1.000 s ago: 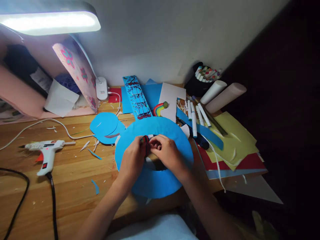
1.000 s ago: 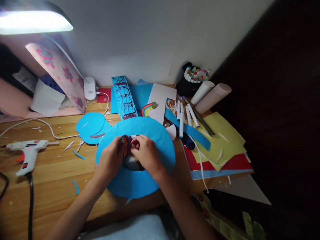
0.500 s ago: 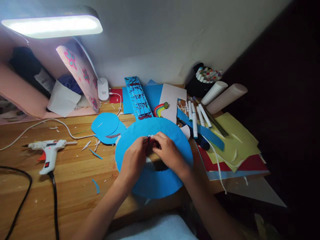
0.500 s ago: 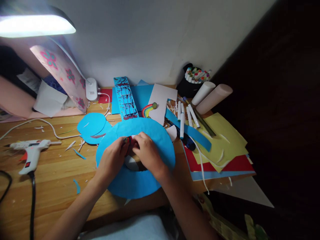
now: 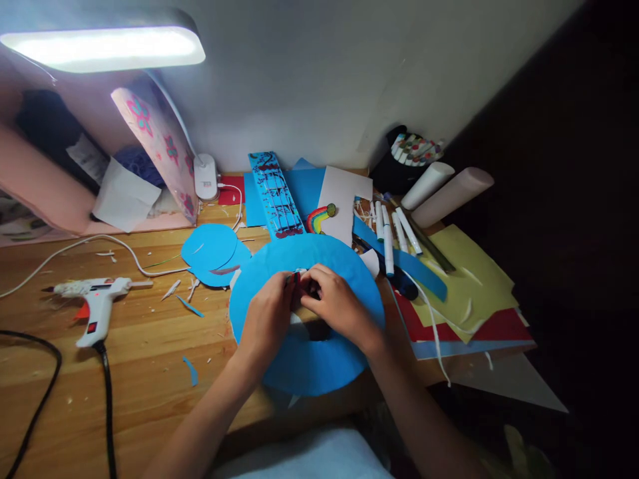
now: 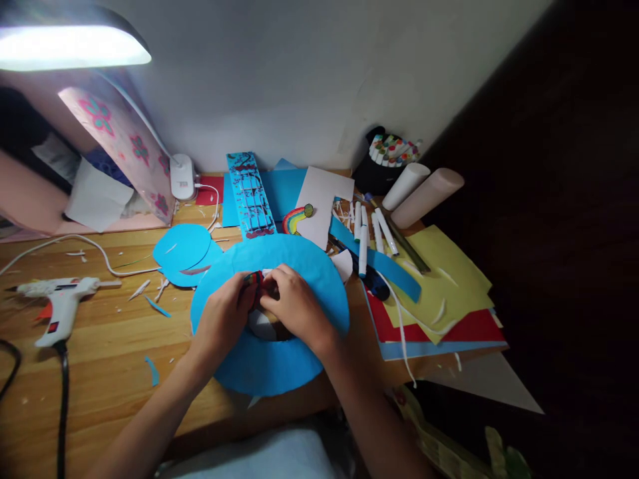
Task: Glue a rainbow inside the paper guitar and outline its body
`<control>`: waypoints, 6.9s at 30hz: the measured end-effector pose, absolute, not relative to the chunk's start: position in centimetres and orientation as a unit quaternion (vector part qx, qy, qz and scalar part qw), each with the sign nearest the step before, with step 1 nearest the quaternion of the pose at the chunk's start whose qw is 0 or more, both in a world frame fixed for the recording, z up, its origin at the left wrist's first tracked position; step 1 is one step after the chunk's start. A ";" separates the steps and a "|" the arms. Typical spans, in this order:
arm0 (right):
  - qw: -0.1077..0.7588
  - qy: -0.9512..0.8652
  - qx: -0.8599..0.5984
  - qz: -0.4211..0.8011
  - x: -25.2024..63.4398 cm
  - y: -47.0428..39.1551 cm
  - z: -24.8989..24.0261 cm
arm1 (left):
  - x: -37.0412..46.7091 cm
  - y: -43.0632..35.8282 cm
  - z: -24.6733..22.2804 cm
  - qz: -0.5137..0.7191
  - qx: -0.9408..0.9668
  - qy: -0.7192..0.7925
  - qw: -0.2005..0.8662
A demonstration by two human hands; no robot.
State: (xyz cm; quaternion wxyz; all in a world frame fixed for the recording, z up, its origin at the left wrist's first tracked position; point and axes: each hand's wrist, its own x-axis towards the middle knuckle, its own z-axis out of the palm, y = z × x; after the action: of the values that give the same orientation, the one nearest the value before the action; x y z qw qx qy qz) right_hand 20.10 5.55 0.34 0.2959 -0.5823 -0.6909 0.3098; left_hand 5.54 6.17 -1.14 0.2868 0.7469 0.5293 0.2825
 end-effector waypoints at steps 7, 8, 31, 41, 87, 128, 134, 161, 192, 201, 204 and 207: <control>0.276 -0.705 -0.573 0.313 20.3 5.6 0.3 | 5.5 6.2 -1.0 0.282 0.750 0.523 0.289; 0.272 -0.707 -0.574 0.311 20.3 5.6 0.3 | 5.5 6.2 -1.0 0.281 0.751 0.523 0.288; 0.296 -0.687 -0.605 0.274 20.2 5.2 -0.7 | 5.7 6.4 -1.0 0.312 0.716 0.537 0.319; 0.325 -0.660 -0.603 0.307 20.6 5.3 -0.9 | 5.7 6.6 -1.2 0.322 0.704 0.523 0.357; 0.302 -0.692 -0.576 0.313 20.9 5.4 -0.9 | 4.9 7.0 -1.3 0.324 0.688 0.532 0.372; 0.524 -0.402 -0.652 0.373 18.0 3.0 -1.8 | 4.9 4.5 -1.3 0.387 0.575 0.560 0.454; 0.509 -0.426 -0.666 0.340 17.5 2.7 -1.6 | 4.8 4.3 -1.4 0.399 0.562 0.552 0.470; 0.394 -0.641 -0.581 0.310 19.6 3.7 -1.2 | 4.9 4.4 -1.7 0.421 0.569 0.534 0.462; 0.257 -0.774 -0.510 0.273 20.9 5.4 1.3 | 4.5 4.5 -1.5 0.406 0.639 0.529 0.383; 0.293 -0.729 -0.539 0.303 20.7 5.1 1.2 | 4.9 4.0 -1.1 0.392 0.662 0.535 0.349; 0.307 -0.708 -0.544 0.330 20.8 5.0 0.9 | 5.1 3.9 -1.0 0.385 0.672 0.538 0.334; 0.291 -0.713 -0.538 0.343 21.0 5.1 1.0 | 5.2 3.9 -0.9 0.379 0.681 0.539 0.318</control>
State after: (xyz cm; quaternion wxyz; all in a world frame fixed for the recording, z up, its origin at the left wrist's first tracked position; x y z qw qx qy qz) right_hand 20.98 5.07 1.00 0.2911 -0.5382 -0.7128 0.3427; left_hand 5.23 3.90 -0.89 0.3184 0.6813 0.5393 0.3790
